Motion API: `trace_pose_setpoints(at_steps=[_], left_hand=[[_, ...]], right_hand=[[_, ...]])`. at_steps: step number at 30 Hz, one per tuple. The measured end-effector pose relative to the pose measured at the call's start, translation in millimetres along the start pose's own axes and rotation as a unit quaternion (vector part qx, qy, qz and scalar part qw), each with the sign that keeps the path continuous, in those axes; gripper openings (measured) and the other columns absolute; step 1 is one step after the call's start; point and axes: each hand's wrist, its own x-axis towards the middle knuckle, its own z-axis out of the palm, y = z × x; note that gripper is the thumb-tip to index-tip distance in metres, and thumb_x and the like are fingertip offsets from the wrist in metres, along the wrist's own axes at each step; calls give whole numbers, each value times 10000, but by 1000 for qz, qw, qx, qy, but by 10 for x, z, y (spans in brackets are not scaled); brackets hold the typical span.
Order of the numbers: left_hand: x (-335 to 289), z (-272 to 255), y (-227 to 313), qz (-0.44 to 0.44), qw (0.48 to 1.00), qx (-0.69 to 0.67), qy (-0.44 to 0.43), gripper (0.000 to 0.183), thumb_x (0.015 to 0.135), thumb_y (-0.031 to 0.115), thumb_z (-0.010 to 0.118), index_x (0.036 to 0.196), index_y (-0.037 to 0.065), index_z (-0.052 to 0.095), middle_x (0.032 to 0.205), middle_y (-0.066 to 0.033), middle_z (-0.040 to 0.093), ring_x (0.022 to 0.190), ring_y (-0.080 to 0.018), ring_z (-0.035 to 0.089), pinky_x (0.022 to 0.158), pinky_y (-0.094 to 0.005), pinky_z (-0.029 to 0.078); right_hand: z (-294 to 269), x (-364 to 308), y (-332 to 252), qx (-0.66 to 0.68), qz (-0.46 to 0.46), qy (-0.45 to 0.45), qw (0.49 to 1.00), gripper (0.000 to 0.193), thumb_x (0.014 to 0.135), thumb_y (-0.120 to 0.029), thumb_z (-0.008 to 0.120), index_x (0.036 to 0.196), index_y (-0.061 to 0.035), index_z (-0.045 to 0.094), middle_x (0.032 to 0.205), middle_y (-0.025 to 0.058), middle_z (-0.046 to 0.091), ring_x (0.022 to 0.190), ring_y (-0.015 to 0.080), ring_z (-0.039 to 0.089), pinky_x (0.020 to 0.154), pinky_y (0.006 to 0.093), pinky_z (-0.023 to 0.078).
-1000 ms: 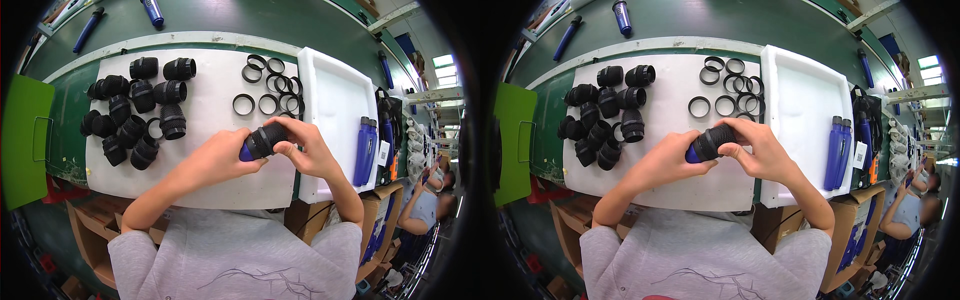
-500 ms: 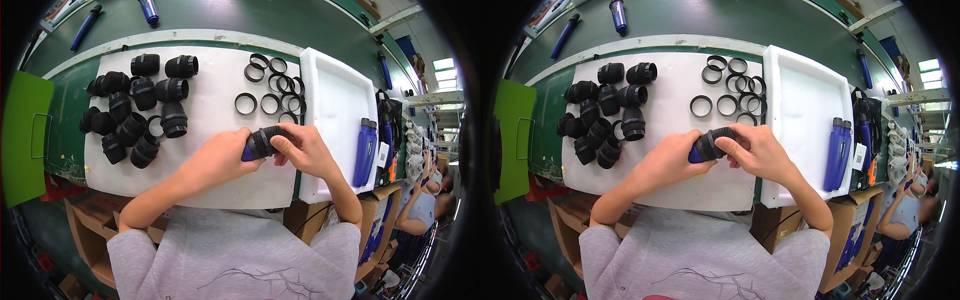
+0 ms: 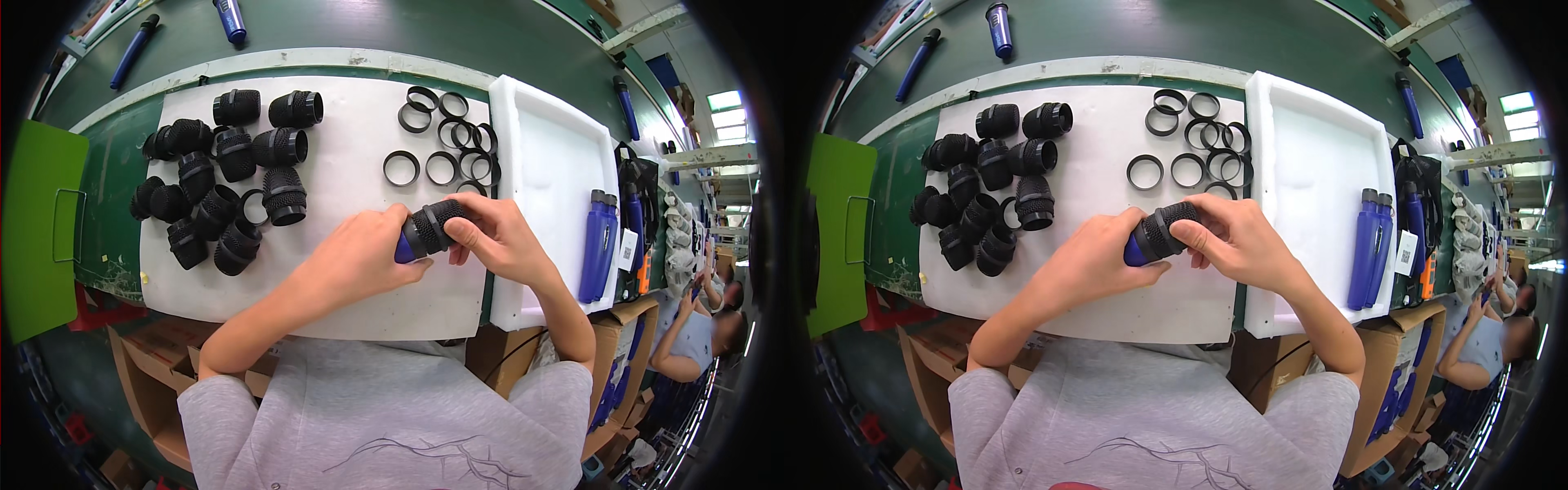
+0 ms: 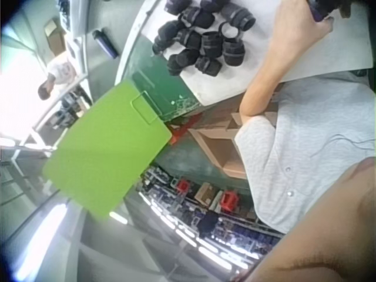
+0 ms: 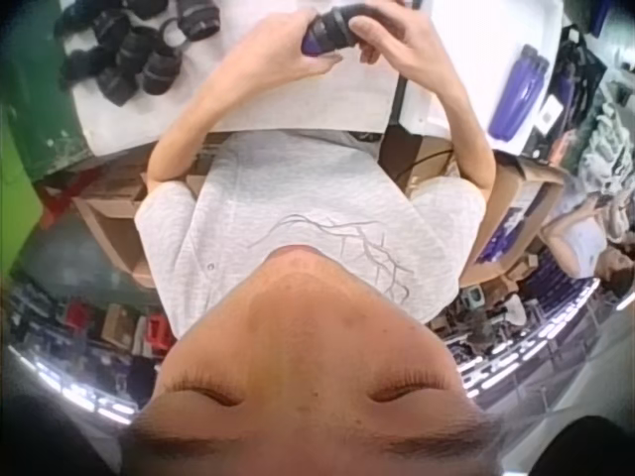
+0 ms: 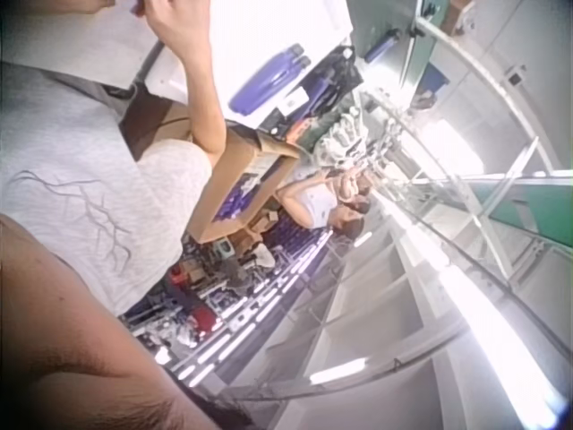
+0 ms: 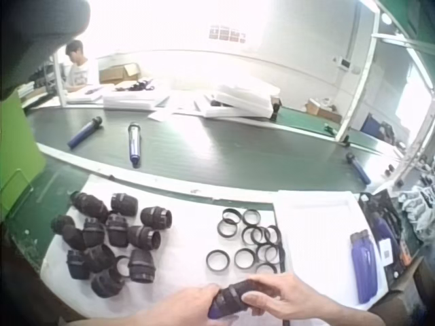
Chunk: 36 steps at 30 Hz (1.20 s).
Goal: The person assembles blue water bottles by hand at a workbench. They pick up a bottle, attach a black mesh grip to the neck, and then screw on a black cap. The completed bottles are placed on the table, and the process is repeated for multiple units.
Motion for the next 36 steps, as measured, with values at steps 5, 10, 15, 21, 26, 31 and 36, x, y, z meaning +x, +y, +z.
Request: trace_pose_setpoints(at_steps=[5, 10, 15, 21, 26, 31, 36], left_hand=[[2, -26, -19, 4, 1000, 12, -18, 373, 790, 277, 800, 904, -32, 626, 723, -191, 674, 678, -353, 687, 653, -414, 524], [0, -6, -33, 8, 1000, -5, -1, 330, 789, 234, 793, 885, -40, 633, 696, -189, 668, 652, -351, 683, 638, -411, 518], [6, 20, -51, 2, 1000, 3, 2, 317, 788, 213, 790, 882, -45, 633, 719, -204, 675, 661, -357, 688, 639, -413, 523], [4, 25, -58, -36, 999, 26, -22, 344, 785, 230, 768, 901, -59, 623, 765, -235, 681, 729, -391, 694, 672, -440, 535], [0, 9, -47, -54, 997, 22, -52, 362, 777, 222, 725, 943, -77, 606, 816, -260, 683, 789, -427, 690, 722, -473, 548], [-6, 22, -23, -50, 997, 35, -45, 342, 774, 199, 716, 939, -77, 599, 818, -259, 681, 783, -427, 686, 724, -474, 546], [-20, 43, 2, -56, 996, 60, -47, 344, 783, 204, 719, 939, -78, 598, 823, -256, 683, 795, -430, 686, 722, -475, 546]], right_hand=[[-25, -2, 8, -4, -16, -17, 1000, 346, 1001, -246, 656, 1180, 49, 628, 816, 89, 684, 677, 128, 674, 626, 273, 556], [-56, 4, -8, -30, -44, -17, 998, 350, 999, -244, 659, 1195, 44, 622, 858, 99, 682, 684, 132, 674, 633, 273, 553], [-36, 5, 2, -28, -35, -18, 999, 344, 996, -241, 663, 1194, 38, 624, 830, 95, 679, 672, 130, 672, 615, 271, 546], [22, 15, 57, -36, -33, -14, 999, 305, 996, -232, 660, 1157, 26, 639, 749, 79, 680, 608, 128, 670, 548, 265, 525], [63, 3, -23, -34, 0, -10, 999, 270, 995, -228, 657, 1102, 19, 663, 691, 70, 675, 542, 132, 668, 490, 266, 505], [83, 0, -33, -46, 34, 6, 998, 292, 996, -268, 652, 1021, 20, 692, 633, 65, 654, 491, 135, 652, 474, 251, 496], [80, 44, -143, -114, 134, -3, 984, 450, 1007, -391, 606, 832, 10, 713, 512, 51, 594, 459, 142, 633, 462, 260, 480]])
